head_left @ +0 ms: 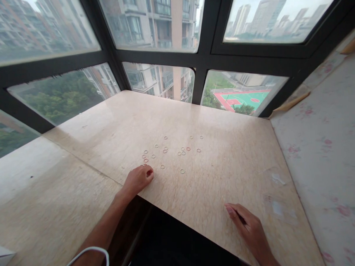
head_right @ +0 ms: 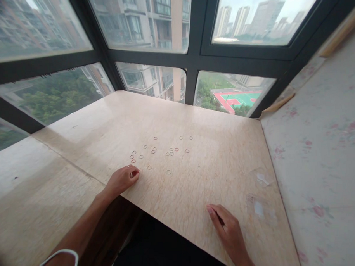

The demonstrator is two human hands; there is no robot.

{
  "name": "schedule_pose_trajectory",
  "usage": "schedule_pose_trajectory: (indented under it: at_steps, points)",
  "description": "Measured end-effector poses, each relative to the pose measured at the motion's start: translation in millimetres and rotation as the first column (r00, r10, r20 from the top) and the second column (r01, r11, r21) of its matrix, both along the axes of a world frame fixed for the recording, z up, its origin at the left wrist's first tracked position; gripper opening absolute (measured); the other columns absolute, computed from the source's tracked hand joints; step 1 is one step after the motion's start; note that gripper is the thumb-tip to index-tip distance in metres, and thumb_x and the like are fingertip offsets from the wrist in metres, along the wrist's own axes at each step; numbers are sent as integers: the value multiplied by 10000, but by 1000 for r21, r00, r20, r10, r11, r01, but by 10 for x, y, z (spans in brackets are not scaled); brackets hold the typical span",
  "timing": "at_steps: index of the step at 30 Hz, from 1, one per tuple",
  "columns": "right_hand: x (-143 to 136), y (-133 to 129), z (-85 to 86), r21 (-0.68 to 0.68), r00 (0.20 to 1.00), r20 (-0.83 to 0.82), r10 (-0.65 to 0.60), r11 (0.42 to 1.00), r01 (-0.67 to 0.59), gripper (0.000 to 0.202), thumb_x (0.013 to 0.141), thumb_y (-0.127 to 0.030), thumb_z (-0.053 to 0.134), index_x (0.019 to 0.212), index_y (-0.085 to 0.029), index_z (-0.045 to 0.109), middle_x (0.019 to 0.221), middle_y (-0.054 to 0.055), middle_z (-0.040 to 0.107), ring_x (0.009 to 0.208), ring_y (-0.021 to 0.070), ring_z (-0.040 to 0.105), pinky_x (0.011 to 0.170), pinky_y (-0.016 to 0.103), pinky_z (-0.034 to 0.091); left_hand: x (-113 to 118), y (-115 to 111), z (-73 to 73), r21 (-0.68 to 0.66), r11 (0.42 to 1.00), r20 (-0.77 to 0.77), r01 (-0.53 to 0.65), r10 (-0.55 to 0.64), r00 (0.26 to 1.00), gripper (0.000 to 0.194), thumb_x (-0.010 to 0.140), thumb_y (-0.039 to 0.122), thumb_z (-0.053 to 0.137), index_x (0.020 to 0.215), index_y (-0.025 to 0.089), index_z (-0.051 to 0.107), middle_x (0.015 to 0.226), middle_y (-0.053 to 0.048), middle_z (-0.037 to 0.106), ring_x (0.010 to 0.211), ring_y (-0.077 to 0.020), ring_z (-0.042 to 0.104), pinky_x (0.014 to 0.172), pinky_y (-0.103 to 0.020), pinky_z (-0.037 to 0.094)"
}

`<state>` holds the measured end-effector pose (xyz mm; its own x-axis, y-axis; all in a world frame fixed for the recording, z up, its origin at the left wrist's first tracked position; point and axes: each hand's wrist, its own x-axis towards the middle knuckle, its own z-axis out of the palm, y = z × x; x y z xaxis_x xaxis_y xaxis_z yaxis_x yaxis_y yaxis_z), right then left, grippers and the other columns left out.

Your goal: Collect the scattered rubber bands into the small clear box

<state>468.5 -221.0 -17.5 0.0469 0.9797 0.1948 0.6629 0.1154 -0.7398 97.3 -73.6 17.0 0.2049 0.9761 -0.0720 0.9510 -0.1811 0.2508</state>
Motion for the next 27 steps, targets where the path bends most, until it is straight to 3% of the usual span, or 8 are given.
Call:
schedule_pose_trajectory:
  at_steps: [4,9,11,14,16,20,24,27]
  points:
    - [-2,1,-8,-9,1000,-10,5,1000,-5,305,919,-431,475,903,-222,696,886,80,717,803,216,679,701,296,561,41,47,52,-48,998,-102,32,-37,994,172,802,268,463,743,193,605,771,-58,647,696,-194,573,600,-272,339]
    - [-2,-2,-14,-6,1000,-29,-4,1000,4,313,921,-435,471,893,-219,696,892,79,716,793,206,675,685,286,557,23,82,108,-114,991,-90,67,-77,993,96,725,220,502,716,195,594,751,-43,647,694,-190,569,597,-268,329]
    - [0,-4,-13,-8,999,-43,-2,1000,1,317,921,-435,471,895,-214,696,887,76,717,798,204,675,690,284,556,22,58,122,-137,988,-24,75,-79,997,77,696,207,518,701,192,593,719,-30,638,679,-180,562,593,-264,335]
    - [1,-5,-9,-19,998,-64,0,1000,-1,319,925,-426,470,930,-200,694,909,82,718,828,207,674,718,291,553,74,-9,145,-178,980,219,88,-48,975,61,684,225,547,698,181,587,660,-10,606,628,-155,543,571,-251,355]
    - [1,-5,-7,-16,997,-75,2,1000,-3,317,928,-421,467,936,-197,691,912,84,716,828,208,671,721,296,549,155,-53,176,-231,970,423,81,26,906,96,691,270,577,701,174,575,629,4,580,591,-135,525,547,-238,365]
    - [-5,-9,-1,-5,996,-88,15,1000,-15,294,936,-396,463,927,-202,684,893,74,708,814,200,664,709,292,537,416,-91,277,-337,938,705,78,196,682,240,705,396,643,719,169,564,609,21,551,554,-107,498,531,-226,383]
    - [-20,-14,16,10,997,-78,26,1000,-25,283,945,-371,451,925,-201,676,873,67,696,813,192,653,738,304,519,791,-75,341,-331,933,825,145,211,525,269,739,423,661,737,167,577,586,35,517,537,-88,463,537,-220,384]
    - [-23,-14,29,20,998,-56,37,999,-36,270,951,-345,443,923,-200,670,855,61,688,807,186,642,750,311,500,1148,-79,346,-321,916,864,240,179,470,261,761,413,653,750,163,581,597,33,522,544,-84,459,545,-220,385]
